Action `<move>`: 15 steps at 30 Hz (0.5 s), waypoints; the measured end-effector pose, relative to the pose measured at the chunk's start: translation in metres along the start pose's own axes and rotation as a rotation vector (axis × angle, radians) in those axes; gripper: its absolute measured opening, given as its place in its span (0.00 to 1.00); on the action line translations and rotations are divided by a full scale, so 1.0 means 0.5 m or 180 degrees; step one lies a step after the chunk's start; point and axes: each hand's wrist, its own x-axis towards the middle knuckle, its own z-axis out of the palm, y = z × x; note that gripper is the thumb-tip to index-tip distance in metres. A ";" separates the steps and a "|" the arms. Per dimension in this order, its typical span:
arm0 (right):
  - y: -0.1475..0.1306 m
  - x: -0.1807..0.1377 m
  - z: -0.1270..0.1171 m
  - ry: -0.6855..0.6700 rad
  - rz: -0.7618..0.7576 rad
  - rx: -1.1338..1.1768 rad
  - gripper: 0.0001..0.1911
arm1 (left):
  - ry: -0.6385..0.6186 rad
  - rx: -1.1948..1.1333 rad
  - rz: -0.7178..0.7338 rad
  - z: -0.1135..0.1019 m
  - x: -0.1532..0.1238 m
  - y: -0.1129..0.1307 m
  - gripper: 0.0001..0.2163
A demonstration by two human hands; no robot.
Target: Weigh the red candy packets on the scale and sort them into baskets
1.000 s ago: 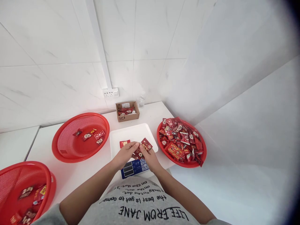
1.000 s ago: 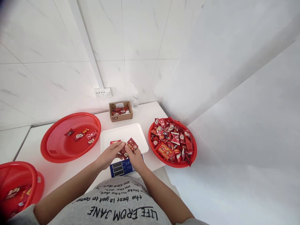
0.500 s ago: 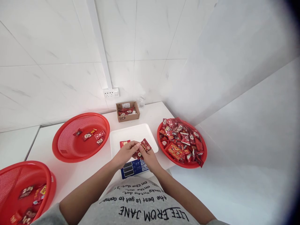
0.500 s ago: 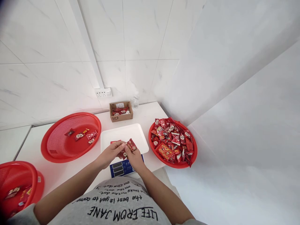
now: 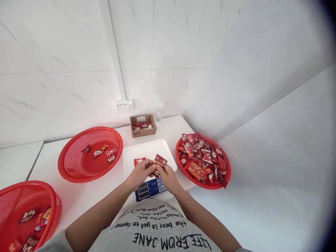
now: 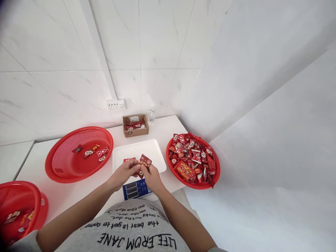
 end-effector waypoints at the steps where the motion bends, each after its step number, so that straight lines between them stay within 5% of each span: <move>1: 0.001 0.000 0.001 0.0014 -0.0018 -0.0061 0.19 | 0.0014 -0.0018 -0.0013 0.000 0.000 0.001 0.13; 10: -0.002 -0.004 0.004 0.0140 0.0014 -0.0027 0.18 | -0.0009 -0.0105 -0.0026 -0.001 -0.001 -0.001 0.13; 15: -0.007 -0.002 0.002 -0.0185 0.0090 0.0428 0.19 | 0.0094 -0.0033 0.0107 -0.008 0.000 0.001 0.14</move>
